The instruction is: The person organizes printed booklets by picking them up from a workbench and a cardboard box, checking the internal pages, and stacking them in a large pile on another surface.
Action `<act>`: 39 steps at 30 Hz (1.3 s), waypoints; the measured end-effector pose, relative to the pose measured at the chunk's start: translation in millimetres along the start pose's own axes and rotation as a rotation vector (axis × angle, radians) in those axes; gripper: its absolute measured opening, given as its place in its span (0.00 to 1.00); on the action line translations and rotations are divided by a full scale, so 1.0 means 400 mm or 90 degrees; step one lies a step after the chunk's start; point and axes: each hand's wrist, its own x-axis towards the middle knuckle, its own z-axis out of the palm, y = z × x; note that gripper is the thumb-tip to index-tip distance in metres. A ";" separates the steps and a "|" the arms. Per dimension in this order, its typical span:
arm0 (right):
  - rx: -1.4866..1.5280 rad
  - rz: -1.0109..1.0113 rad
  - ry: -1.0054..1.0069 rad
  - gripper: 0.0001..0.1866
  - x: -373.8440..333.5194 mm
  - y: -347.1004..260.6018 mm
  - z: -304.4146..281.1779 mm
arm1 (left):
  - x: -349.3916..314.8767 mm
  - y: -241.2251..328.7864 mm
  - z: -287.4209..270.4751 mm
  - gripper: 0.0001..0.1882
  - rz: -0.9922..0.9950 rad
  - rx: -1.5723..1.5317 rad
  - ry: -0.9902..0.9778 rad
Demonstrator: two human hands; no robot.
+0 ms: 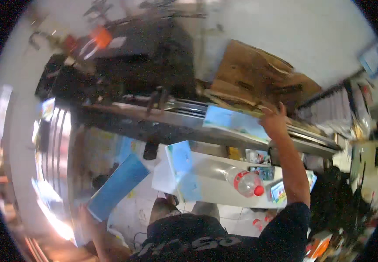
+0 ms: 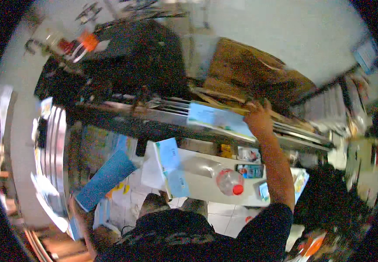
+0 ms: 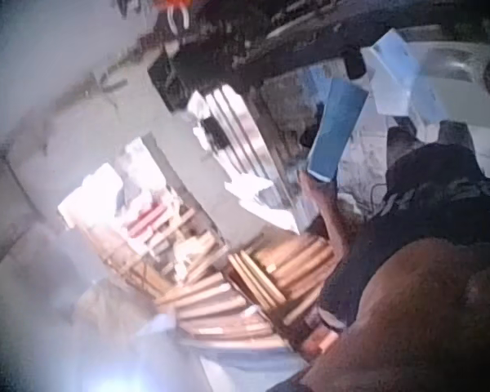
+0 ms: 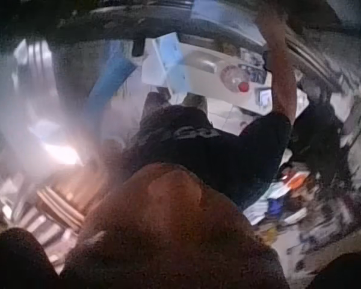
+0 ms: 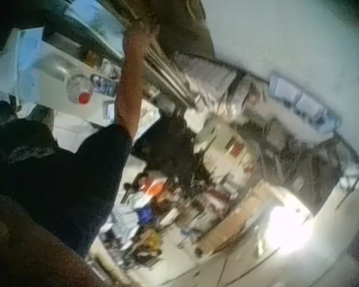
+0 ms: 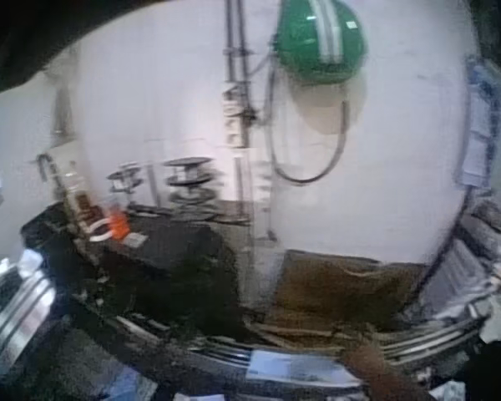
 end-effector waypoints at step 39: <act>1.336 -0.163 -0.654 0.52 -0.095 -1.164 -0.282 | -0.168 -0.520 -0.006 0.21 -0.404 -0.818 -0.306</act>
